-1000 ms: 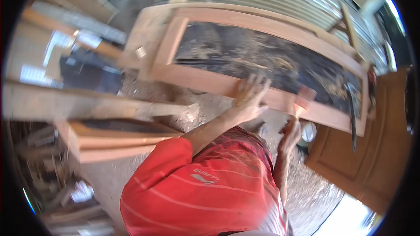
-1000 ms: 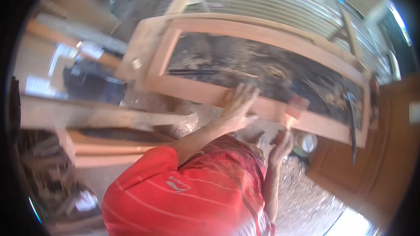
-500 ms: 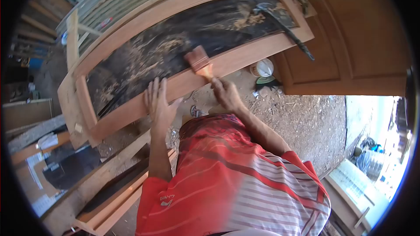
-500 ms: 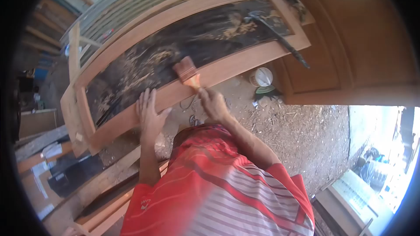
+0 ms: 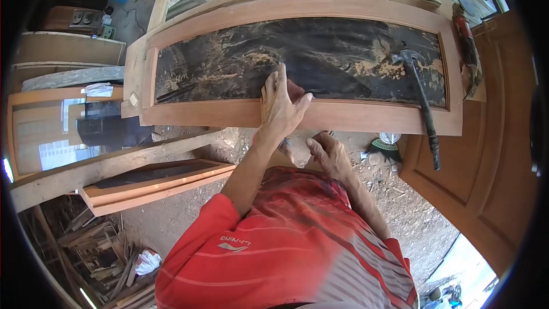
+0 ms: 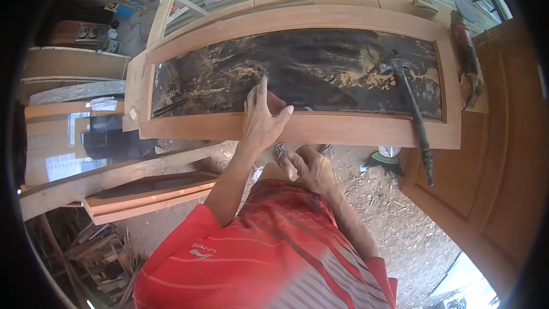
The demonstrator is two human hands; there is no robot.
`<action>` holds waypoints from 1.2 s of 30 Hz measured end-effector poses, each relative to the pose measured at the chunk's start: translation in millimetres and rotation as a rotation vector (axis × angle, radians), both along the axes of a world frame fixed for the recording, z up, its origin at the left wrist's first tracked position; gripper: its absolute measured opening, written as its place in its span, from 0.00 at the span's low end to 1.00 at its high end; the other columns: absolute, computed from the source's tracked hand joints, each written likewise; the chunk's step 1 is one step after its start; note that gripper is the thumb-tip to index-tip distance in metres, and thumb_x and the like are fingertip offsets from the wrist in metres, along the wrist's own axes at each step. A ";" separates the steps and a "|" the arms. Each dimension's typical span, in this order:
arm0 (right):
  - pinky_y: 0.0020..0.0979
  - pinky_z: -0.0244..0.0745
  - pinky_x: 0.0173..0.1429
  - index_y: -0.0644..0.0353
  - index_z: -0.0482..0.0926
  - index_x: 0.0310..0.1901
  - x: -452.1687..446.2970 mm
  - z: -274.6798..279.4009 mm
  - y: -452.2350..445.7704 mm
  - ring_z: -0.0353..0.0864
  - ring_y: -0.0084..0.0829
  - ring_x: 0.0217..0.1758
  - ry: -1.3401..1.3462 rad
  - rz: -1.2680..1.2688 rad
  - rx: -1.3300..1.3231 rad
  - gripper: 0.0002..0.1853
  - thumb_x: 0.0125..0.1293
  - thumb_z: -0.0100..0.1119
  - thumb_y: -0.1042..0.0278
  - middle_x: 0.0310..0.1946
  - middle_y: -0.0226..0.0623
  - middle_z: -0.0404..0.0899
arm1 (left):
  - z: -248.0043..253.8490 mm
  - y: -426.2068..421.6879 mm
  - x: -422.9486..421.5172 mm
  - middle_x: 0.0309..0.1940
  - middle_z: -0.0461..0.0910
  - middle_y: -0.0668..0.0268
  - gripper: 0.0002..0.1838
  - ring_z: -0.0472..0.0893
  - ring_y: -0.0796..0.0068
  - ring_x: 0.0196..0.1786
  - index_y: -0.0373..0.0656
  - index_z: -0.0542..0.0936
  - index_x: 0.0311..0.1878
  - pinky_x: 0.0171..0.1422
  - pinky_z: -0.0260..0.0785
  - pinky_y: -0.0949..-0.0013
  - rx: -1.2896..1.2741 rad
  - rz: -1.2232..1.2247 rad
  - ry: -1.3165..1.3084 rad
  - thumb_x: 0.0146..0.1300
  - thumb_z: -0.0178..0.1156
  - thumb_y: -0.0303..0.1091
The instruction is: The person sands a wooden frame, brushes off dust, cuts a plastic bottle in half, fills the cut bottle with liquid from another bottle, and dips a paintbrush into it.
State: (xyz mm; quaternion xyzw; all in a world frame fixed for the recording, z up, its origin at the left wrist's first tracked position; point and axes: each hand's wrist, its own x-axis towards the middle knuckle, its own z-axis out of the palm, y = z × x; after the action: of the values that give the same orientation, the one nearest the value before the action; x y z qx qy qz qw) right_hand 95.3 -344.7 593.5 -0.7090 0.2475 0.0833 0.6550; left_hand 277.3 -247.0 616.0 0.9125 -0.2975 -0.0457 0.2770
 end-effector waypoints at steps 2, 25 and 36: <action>0.36 0.78 0.40 0.70 0.83 0.45 -6.6 -10.4 -4.8 0.83 0.31 0.33 0.034 0.044 0.043 0.31 0.80 0.59 0.40 0.31 0.41 0.83 | -9.2 -13.2 -0.7 0.71 0.71 0.41 0.44 0.74 0.38 0.69 0.37 0.61 0.82 0.79 0.64 0.47 0.032 0.017 -0.011 0.69 0.69 0.42; 0.49 0.80 0.49 0.69 0.81 0.52 -66.4 11.0 217.4 0.90 0.57 0.43 -0.136 0.998 -0.066 0.19 0.75 0.62 0.57 0.37 0.60 0.87 | -10.3 299.3 -276.2 0.45 0.86 0.59 0.16 0.86 0.70 0.49 0.33 0.82 0.57 0.56 0.80 0.65 -0.674 0.826 0.414 0.78 0.63 0.37; 0.55 0.80 0.51 0.63 0.83 0.57 -147.6 59.8 378.6 0.88 0.62 0.47 -0.407 1.511 -0.249 0.22 0.72 0.67 0.52 0.39 0.62 0.87 | 53.4 464.9 -437.6 0.45 0.86 0.59 0.22 0.85 0.74 0.48 0.30 0.81 0.59 0.57 0.78 0.66 -0.906 1.257 0.178 0.78 0.64 0.42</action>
State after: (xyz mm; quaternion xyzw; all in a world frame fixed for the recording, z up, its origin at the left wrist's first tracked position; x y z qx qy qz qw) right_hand -52.3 34.0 653.3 -0.7545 -0.4181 0.3458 0.3693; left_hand -160.3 217.9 669.4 0.7006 0.3093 0.1728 0.6194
